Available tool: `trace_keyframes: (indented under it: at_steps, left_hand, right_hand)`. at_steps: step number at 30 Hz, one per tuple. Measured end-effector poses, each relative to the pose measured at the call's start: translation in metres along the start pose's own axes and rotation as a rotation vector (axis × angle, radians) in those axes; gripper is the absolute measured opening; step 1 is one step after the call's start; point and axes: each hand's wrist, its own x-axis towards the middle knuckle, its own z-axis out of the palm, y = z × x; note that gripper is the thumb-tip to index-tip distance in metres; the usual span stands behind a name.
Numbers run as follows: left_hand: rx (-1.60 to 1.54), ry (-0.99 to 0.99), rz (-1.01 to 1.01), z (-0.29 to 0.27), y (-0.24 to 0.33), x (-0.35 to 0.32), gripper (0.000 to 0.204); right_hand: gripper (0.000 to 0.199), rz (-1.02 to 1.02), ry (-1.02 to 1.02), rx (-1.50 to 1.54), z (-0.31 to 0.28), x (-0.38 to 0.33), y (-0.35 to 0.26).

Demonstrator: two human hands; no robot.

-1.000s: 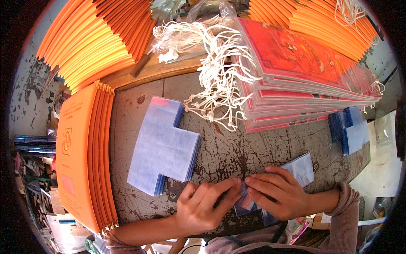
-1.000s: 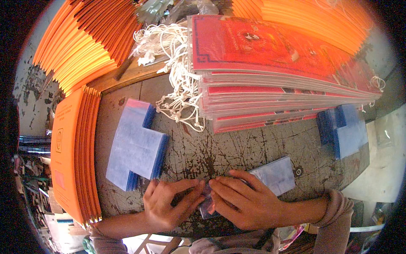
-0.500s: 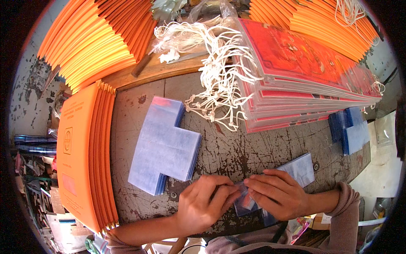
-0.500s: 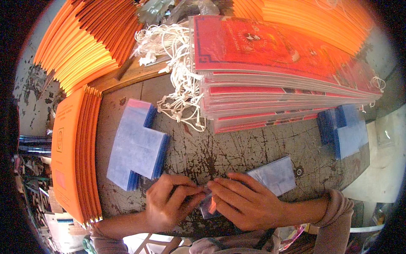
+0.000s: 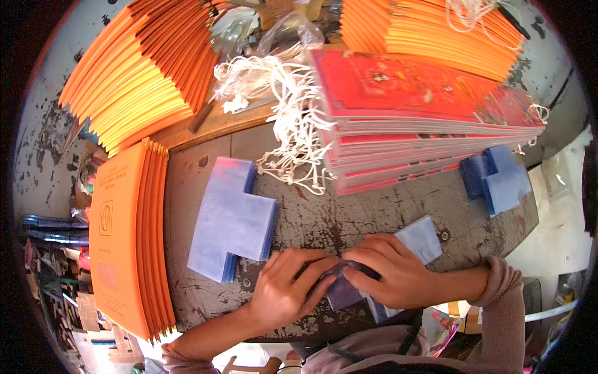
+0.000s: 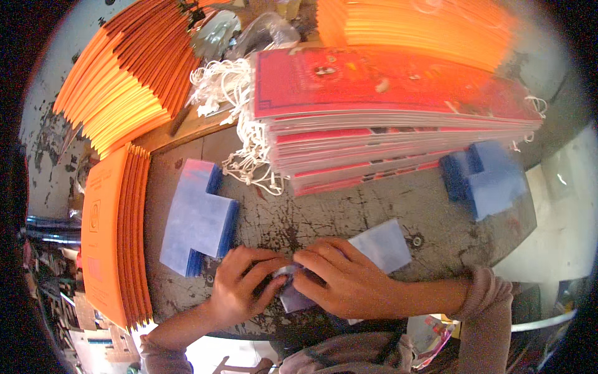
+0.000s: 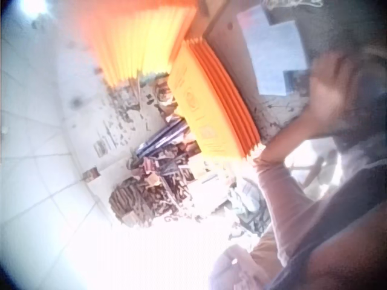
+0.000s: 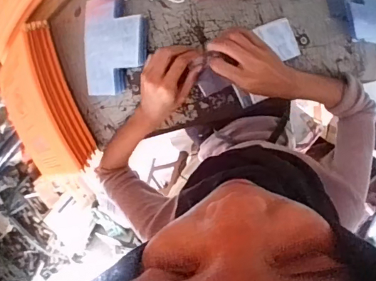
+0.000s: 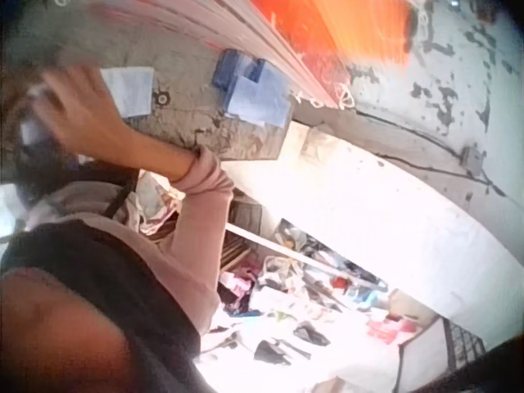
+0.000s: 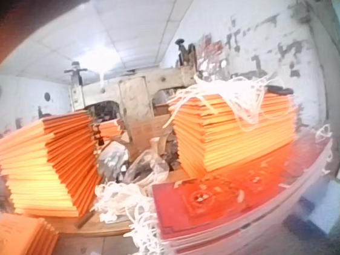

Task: The person inserts sheets into plastic pockets by hand on a workbench.

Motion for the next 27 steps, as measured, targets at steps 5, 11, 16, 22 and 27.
trace_keyframes:
  at_steps: [5, 11, 16, 22, 27]
  left_hand:
    - [-0.042, -0.053, -0.018, -0.003, -0.007, 0.004, 0.032]
    - [-0.093, -0.065, -0.050, 0.001, -0.011, 0.005, 0.031]
    - [-0.025, -0.007, 0.014, 0.005, -0.008, 0.004, 0.027]
    - [0.003, 0.037, 0.052, 0.008, -0.009, 0.002, 0.024]
    - [0.107, 0.034, 0.086, 0.007, -0.007, 0.000, 0.025]
  right_hand:
    - [0.019, -0.013, 0.046, -0.090, 0.005, 0.001, 0.002]
    - [0.023, -0.035, 0.103, -0.087, 0.007, 0.001, 0.003]
    - [0.018, -0.064, 0.113, -0.180, 0.008, -0.001, 0.004]
    - [0.021, -0.051, 0.136, -0.126, 0.008, -0.001, 0.001]
    - [0.019, -0.049, 0.179, -0.176, 0.011, -0.001, 0.002]
